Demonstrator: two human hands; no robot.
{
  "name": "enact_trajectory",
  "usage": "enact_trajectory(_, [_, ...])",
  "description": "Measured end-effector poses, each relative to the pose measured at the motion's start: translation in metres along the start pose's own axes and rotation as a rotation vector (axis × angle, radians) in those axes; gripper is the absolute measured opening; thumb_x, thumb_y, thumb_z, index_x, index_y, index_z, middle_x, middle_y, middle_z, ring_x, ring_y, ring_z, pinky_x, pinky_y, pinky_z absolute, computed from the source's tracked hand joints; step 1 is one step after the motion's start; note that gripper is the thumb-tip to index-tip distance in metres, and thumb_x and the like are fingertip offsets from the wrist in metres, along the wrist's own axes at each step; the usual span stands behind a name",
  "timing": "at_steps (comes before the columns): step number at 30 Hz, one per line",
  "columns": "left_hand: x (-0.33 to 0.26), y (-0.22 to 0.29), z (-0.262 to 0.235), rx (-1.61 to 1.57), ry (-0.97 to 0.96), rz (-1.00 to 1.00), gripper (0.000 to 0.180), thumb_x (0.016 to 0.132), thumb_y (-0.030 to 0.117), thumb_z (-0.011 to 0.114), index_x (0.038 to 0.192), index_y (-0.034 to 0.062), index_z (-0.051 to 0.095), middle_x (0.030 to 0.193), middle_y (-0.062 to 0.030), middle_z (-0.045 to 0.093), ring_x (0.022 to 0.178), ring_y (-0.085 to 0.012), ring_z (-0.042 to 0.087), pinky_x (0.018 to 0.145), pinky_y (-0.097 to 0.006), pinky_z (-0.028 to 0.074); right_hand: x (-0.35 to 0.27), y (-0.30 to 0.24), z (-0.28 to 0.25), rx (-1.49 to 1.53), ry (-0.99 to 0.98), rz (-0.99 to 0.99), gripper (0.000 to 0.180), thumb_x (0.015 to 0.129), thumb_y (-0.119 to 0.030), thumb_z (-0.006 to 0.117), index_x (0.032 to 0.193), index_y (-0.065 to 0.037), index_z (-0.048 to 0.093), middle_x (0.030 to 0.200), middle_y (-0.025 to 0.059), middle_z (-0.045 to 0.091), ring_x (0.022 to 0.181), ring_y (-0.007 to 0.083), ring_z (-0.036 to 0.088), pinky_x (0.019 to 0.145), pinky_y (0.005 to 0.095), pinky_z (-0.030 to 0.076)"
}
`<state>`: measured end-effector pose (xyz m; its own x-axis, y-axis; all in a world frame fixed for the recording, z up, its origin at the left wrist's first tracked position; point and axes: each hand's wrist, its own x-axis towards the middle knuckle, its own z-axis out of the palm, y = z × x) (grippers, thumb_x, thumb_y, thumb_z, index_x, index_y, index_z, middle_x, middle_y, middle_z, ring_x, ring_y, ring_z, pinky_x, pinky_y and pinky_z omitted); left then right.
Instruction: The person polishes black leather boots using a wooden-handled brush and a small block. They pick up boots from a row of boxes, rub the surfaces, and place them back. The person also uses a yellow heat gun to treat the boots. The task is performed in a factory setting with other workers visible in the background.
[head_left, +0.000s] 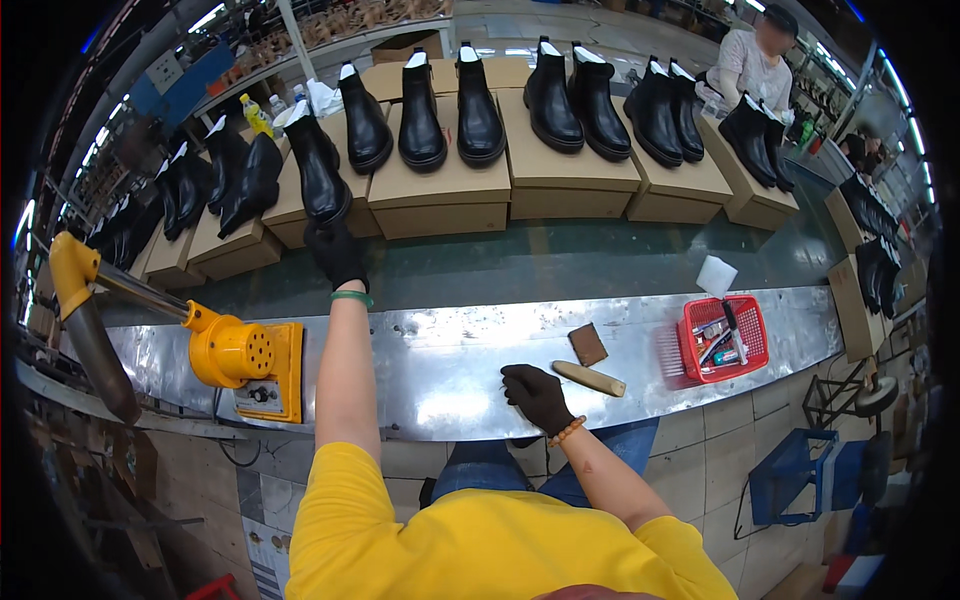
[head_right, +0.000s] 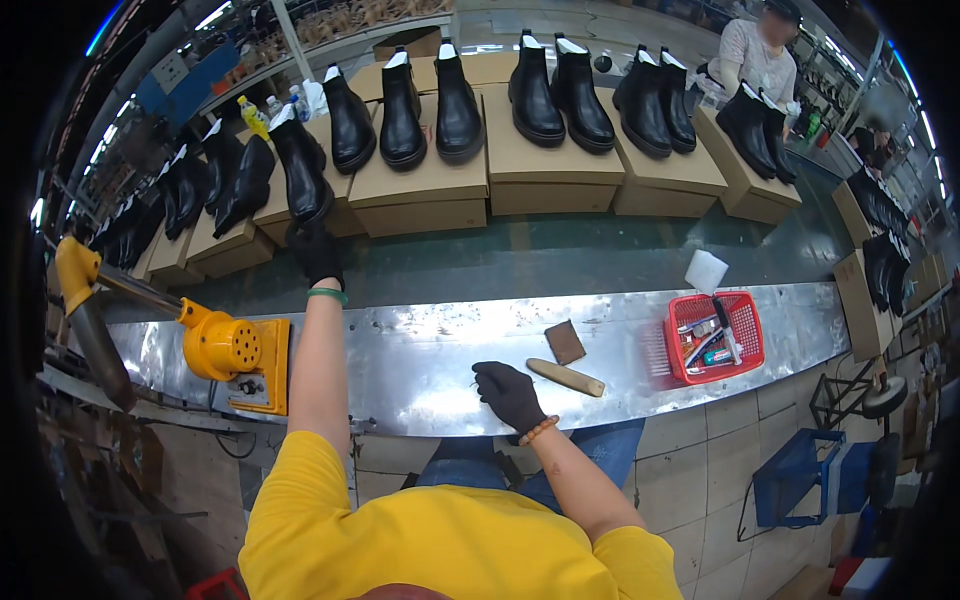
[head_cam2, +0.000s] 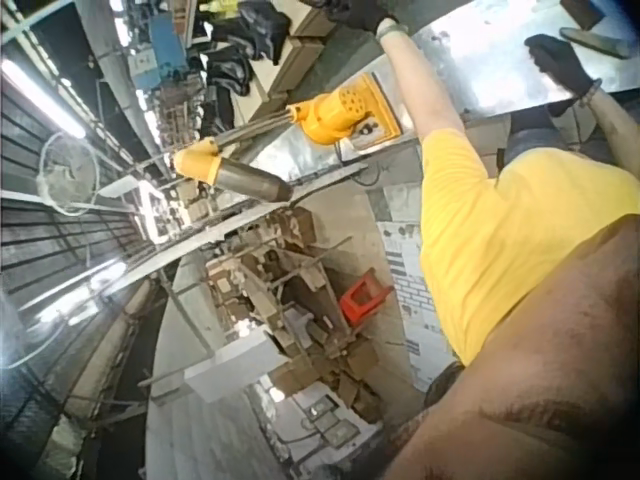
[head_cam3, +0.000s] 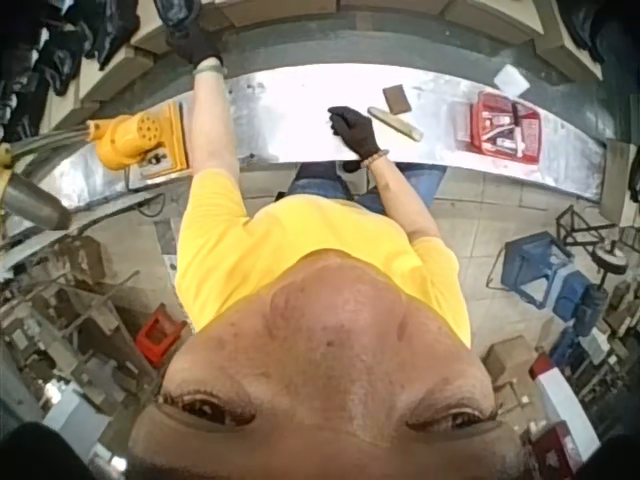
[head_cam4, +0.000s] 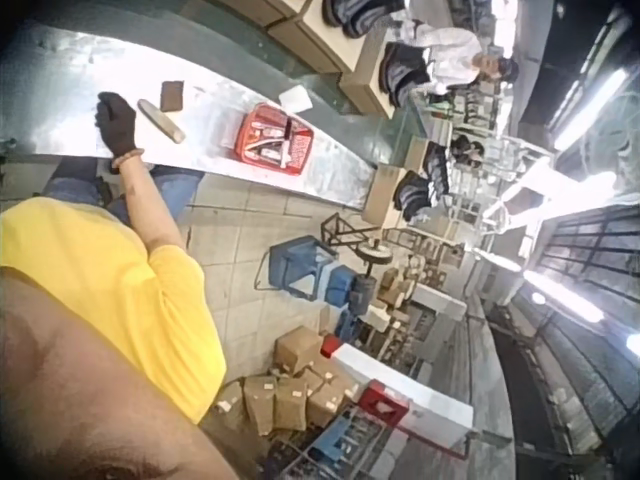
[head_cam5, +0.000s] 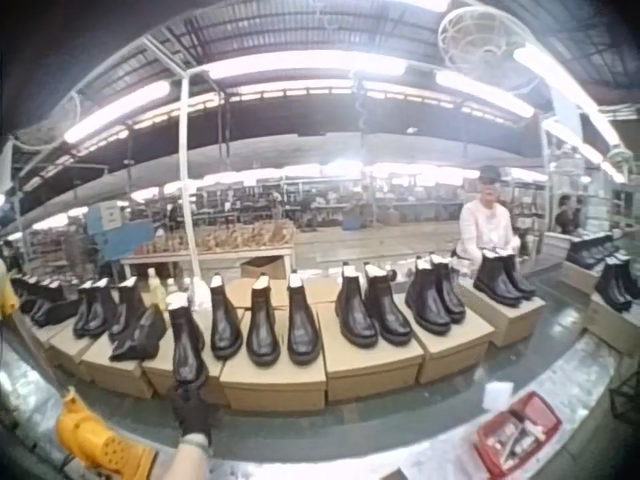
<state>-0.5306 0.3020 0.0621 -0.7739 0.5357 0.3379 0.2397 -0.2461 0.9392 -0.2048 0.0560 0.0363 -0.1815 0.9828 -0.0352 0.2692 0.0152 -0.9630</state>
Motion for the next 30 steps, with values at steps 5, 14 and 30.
enact_trajectory(5, [0.02,-0.009,0.015,-0.022,-0.087,-0.108,0.029,0.081,0.025,0.067,0.095,0.0003,0.059,0.091,-0.0147,0.062,0.082,-0.0266,0.06,0.076,-0.036,0.046,-0.001,0.008,0.0,-0.042,0.047,-0.047,0.022,0.087,-0.009,0.058,0.108,-0.005,0.063,0.09,0.0097,0.067,0.069,0.0145,0.066,0.061,0.0259,0.054])
enact_trajectory(14, [0.098,0.003,0.056,0.461,-0.477,0.006,0.048,0.078,0.037,0.068,0.111,0.0032,0.063,0.103,-0.0184,0.065,0.102,-0.0338,0.06,0.088,-0.04,0.045,-0.002,0.005,-0.001,-0.015,0.056,-0.018,0.022,0.087,-0.009,0.059,0.108,-0.004,0.063,0.09,0.0095,0.067,0.065,0.014,0.066,0.061,0.0255,0.053])
enact_trajectory(30, [-0.182,0.006,-0.067,1.128,-0.915,0.565,0.067,0.088,0.059,0.04,0.14,0.0148,0.04,0.148,-0.0184,0.028,0.137,-0.0373,0.024,0.105,-0.067,-0.003,0.002,0.005,0.004,-0.021,0.059,-0.074,0.02,0.087,-0.012,0.058,0.105,-0.005,0.065,0.084,0.0093,0.067,0.062,0.0142,0.065,0.058,0.027,0.052])
